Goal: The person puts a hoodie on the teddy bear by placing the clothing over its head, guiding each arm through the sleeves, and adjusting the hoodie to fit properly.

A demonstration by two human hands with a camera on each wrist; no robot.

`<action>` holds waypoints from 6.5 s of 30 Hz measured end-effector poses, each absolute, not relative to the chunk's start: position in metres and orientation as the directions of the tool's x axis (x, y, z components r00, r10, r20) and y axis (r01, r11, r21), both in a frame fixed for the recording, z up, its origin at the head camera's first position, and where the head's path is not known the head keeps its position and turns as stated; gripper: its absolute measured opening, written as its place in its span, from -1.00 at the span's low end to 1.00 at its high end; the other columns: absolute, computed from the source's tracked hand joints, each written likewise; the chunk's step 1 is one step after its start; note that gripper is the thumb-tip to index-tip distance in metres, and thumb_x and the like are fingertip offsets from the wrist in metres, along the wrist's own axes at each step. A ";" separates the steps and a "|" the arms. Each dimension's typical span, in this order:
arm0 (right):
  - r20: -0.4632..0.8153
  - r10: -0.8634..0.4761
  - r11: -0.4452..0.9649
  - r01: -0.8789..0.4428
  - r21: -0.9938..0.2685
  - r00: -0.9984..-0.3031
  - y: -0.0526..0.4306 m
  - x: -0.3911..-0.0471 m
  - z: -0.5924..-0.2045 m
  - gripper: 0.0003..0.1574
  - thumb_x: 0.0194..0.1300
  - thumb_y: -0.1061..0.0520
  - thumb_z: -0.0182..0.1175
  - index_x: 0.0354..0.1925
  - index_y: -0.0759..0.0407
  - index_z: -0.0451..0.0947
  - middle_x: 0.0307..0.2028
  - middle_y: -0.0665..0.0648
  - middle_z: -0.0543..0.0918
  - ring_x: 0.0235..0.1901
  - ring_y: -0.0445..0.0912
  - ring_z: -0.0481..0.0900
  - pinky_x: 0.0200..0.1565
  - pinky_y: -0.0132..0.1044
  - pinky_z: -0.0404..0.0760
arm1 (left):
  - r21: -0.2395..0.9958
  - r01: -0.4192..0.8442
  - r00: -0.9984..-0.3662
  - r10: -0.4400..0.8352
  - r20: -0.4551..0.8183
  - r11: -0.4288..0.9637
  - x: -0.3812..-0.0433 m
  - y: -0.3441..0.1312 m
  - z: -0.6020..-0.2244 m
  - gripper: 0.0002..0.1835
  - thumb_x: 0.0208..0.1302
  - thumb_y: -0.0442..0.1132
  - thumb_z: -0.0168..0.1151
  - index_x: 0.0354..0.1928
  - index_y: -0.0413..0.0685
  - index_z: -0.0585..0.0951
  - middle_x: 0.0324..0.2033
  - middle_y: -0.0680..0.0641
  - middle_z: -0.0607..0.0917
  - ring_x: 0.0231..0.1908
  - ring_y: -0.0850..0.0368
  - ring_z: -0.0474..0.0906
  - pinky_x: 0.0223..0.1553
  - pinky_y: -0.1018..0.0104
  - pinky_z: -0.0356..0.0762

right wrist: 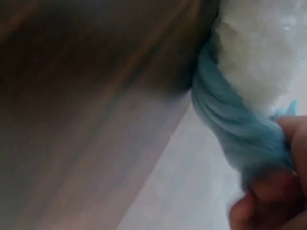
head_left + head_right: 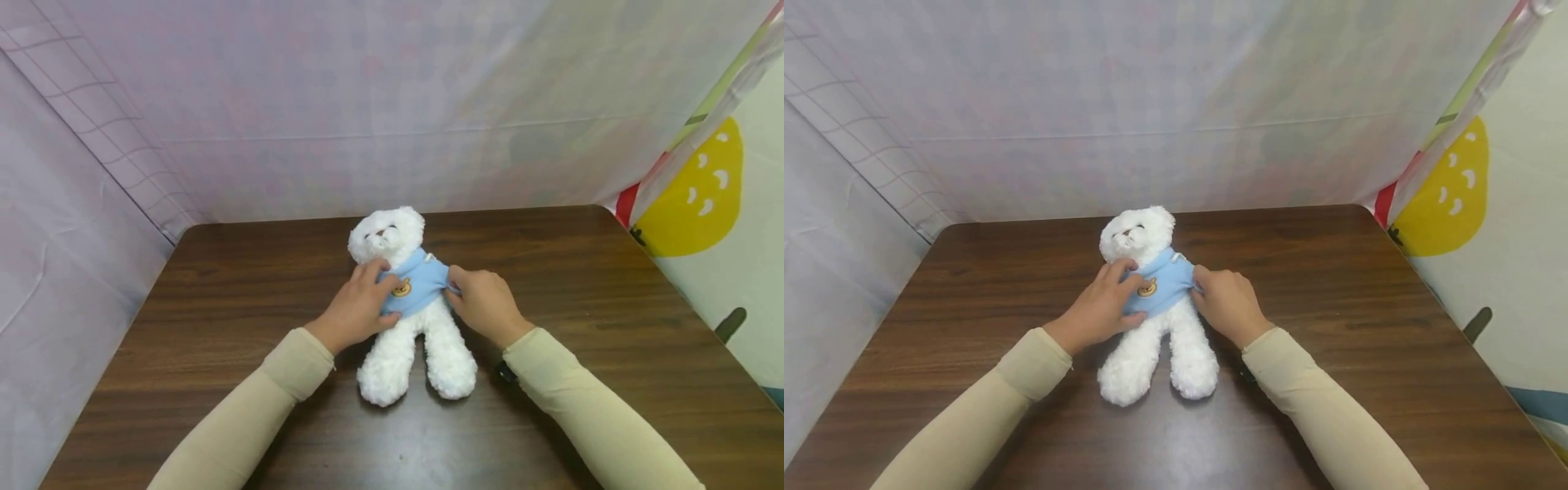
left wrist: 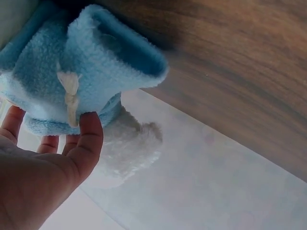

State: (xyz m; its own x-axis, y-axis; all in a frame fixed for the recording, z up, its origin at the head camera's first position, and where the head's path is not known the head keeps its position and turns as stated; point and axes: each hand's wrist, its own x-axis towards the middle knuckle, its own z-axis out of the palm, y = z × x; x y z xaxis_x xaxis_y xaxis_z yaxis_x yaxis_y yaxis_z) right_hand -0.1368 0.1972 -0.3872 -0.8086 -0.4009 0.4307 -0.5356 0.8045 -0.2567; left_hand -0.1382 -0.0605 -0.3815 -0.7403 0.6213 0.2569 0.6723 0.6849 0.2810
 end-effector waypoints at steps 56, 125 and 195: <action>0.485 -0.592 0.686 -0.718 -0.116 -0.644 0.243 -0.142 -0.379 -0.79 0.14 0.35 0.41 -0.27 0.15 0.64 -0.32 0.03 0.62 -0.31 -0.09 0.59 -0.26 -0.16 0.60 | 0.241 0.686 -0.725 0.672 0.150 0.686 -0.136 -0.056 -0.370 -0.52 0.38 -0.13 0.22 0.33 0.19 0.52 0.35 -0.32 0.21 0.24 -0.24 0.23 0.05 -0.04 0.49; 0.404 -0.433 0.807 -0.547 -0.225 -0.806 0.246 -0.140 -0.357 -0.83 0.16 0.28 0.26 -0.24 0.21 0.49 -0.27 0.13 0.54 -0.33 0.04 0.45 -0.26 0.01 0.43 | 0.291 0.806 -0.591 0.730 0.345 0.515 -0.145 -0.065 -0.366 -0.88 0.43 -0.16 0.22 -0.09 0.04 0.66 -0.09 -0.06 0.46 -0.16 0.10 0.37 -0.20 0.25 0.44; 0.343 -0.573 0.755 -0.642 -0.133 -0.744 0.188 -0.134 -0.371 -0.11 0.19 -0.13 0.42 0.30 0.24 0.31 0.03 0.29 0.42 -0.05 0.16 0.41 -0.14 0.06 0.50 | 0.369 0.648 -0.755 0.623 0.202 0.666 -0.167 -0.050 -0.349 -0.85 0.32 -0.13 0.34 -0.16 0.00 0.70 -0.29 0.06 0.68 -0.23 0.12 0.48 -0.12 0.19 0.42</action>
State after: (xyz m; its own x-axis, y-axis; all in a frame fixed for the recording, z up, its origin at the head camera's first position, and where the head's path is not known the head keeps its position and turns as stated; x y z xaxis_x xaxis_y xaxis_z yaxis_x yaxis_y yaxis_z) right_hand -0.1343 0.1877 -0.3708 -0.7443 -0.5729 0.3432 -0.6422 0.7549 -0.1327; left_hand -0.1672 -0.0502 -0.3493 -0.7554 0.6234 0.2021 0.6483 0.6660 0.3690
